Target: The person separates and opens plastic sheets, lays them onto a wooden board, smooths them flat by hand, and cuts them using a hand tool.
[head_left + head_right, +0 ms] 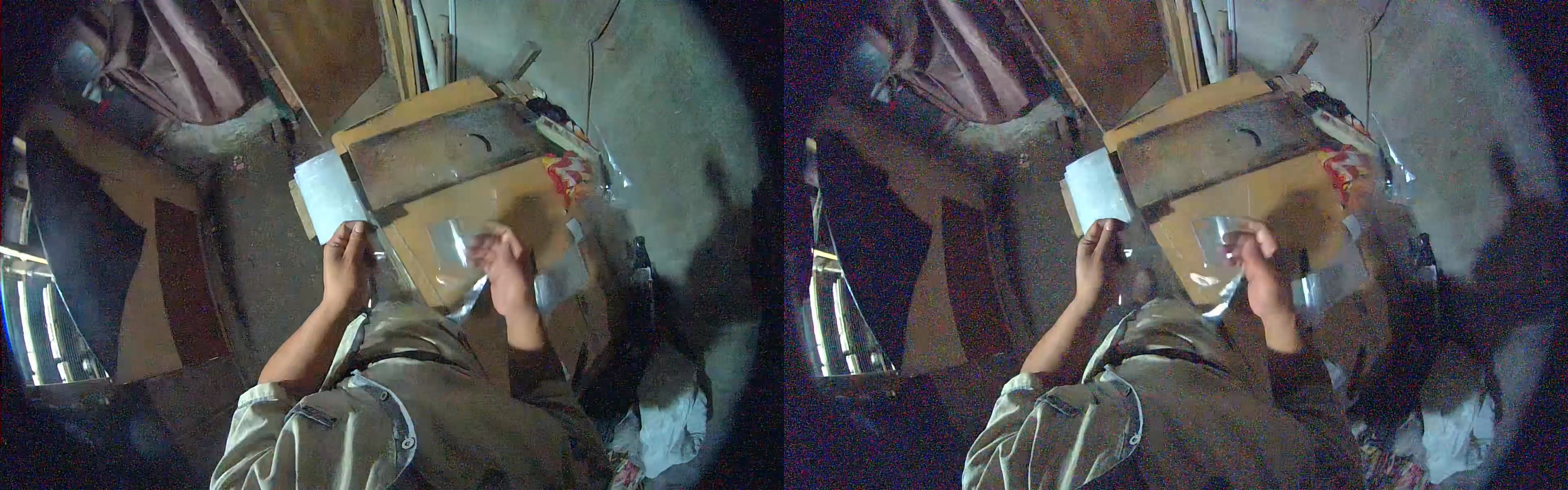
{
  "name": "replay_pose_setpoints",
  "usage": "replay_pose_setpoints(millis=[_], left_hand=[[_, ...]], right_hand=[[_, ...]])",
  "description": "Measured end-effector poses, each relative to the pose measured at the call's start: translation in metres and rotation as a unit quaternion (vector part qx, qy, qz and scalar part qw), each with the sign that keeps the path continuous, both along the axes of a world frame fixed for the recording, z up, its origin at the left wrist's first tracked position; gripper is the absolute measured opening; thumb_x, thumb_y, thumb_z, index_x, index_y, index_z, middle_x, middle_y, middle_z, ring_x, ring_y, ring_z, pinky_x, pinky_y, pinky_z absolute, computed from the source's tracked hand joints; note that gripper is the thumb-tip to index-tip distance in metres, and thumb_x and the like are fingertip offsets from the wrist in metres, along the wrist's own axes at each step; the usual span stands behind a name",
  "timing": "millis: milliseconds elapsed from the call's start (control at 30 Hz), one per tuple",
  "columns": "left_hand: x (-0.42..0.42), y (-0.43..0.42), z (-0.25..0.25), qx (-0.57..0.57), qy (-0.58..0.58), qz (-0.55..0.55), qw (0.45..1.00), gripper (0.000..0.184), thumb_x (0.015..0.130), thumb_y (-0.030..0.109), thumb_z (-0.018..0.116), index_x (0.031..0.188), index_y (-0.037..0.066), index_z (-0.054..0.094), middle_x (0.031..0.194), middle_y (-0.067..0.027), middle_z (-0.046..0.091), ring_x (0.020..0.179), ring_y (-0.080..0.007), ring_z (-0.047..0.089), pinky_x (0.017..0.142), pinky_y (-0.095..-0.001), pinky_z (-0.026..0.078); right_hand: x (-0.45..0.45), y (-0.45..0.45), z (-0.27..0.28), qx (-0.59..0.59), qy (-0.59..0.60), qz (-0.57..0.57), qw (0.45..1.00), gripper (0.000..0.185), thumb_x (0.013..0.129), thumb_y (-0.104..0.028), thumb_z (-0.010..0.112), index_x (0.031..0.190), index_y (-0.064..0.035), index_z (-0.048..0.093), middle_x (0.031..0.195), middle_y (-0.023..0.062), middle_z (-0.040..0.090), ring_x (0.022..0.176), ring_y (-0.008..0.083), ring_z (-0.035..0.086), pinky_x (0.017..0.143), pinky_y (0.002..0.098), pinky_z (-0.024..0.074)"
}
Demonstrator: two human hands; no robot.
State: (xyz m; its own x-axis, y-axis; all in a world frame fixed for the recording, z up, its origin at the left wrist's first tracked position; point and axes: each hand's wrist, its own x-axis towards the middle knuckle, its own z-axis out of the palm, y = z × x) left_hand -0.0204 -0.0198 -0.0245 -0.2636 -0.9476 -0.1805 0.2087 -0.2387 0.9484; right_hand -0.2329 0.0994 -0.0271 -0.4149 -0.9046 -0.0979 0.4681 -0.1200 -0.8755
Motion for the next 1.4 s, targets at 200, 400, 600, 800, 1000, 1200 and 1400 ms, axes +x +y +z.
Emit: replay_pose_setpoints(millis=[200,400,600,800,1000,1200,1400], left_hand=[[0.004,-0.016,-0.005,0.062,0.021,0.045,0.997,0.019,0.094,0.029,0.053,0.092,0.010,0.059,0.061,0.0046,0.043,0.050,-0.0059,0.039,0.045,-0.0226,0.033],[0.020,-0.028,-0.015,0.099,0.034,0.047,0.993,0.028,0.093,0.034,0.056,0.100,0.007,0.058,0.068,0.0004,0.049,0.059,-0.0085,0.048,0.053,-0.0234,0.039],[0.013,0.020,-0.010,0.203,0.070,-0.070,0.974,0.062,0.087,0.027,0.064,0.137,0.010,0.032,0.094,-0.0136,0.059,0.076,-0.0226,0.060,0.064,-0.0354,0.047],[0.024,0.026,-0.022,0.156,0.021,-0.118,0.980,0.070,0.085,0.007,0.063,0.143,0.011,0.024,0.098,-0.0126,0.058,0.079,-0.0182,0.056,0.067,-0.0313,0.047],[0.015,0.008,-0.009,0.031,-0.015,-0.076,0.997,0.069,0.086,0.005,0.061,0.143,0.007,0.021,0.094,-0.0112,0.059,0.079,-0.0148,0.056,0.072,-0.0280,0.046],[0.015,0.036,-0.018,0.225,0.035,-0.147,0.963,0.083,0.086,0.006,0.062,0.146,0.021,0.007,0.099,-0.0189,0.059,0.078,-0.0256,0.061,0.068,-0.0351,0.051],[0.018,0.029,-0.018,0.343,0.131,-0.127,0.921,0.073,0.091,0.047,0.050,0.146,0.020,0.011,0.115,-0.0214,0.053,0.095,-0.0333,0.058,0.079,-0.0485,0.047]], right_hand=[[0.020,0.023,-0.029,0.135,0.133,0.149,0.970,0.021,0.086,-0.015,0.061,0.102,-0.0029,0.055,0.087,0.0062,0.061,0.083,0.0137,0.058,0.077,0.0278,0.0460],[0.027,0.021,-0.011,0.084,0.053,0.089,0.991,0.016,0.091,-0.019,0.055,0.095,-0.0044,0.056,0.079,0.0013,0.058,0.067,0.0109,0.055,0.065,0.0245,0.0449],[0.027,0.006,-0.002,0.018,0.093,-0.026,0.995,0.015,0.093,-0.021,0.054,0.099,-0.0077,0.054,0.077,-0.0008,0.056,0.065,0.0068,0.052,0.058,0.0220,0.0424],[0.009,0.005,-0.012,0.084,0.130,-0.106,0.982,0.008,0.092,-0.018,0.056,0.094,-0.0107,0.057,0.068,-0.0049,0.049,0.050,0.0014,0.038,0.041,0.0178,0.0272],[0.005,0.013,-0.010,0.146,0.041,-0.053,0.987,0.015,0.092,-0.021,0.058,0.099,-0.0085,0.058,0.087,-0.0023,0.059,0.063,0.0064,0.048,0.050,0.0181,0.0337],[0.005,0.006,-0.006,0.079,0.274,-0.040,0.958,0.011,0.090,-0.014,0.060,0.094,-0.0047,0.058,0.075,-0.0032,0.055,0.068,0.0053,0.047,0.064,0.0201,0.0385],[0.018,0.011,-0.014,-0.026,0.340,0.004,0.940,0.011,0.091,-0.008,0.056,0.100,-0.0012,0.058,0.088,0.0010,0.060,0.080,0.0075,0.054,0.073,0.0230,0.0436]])
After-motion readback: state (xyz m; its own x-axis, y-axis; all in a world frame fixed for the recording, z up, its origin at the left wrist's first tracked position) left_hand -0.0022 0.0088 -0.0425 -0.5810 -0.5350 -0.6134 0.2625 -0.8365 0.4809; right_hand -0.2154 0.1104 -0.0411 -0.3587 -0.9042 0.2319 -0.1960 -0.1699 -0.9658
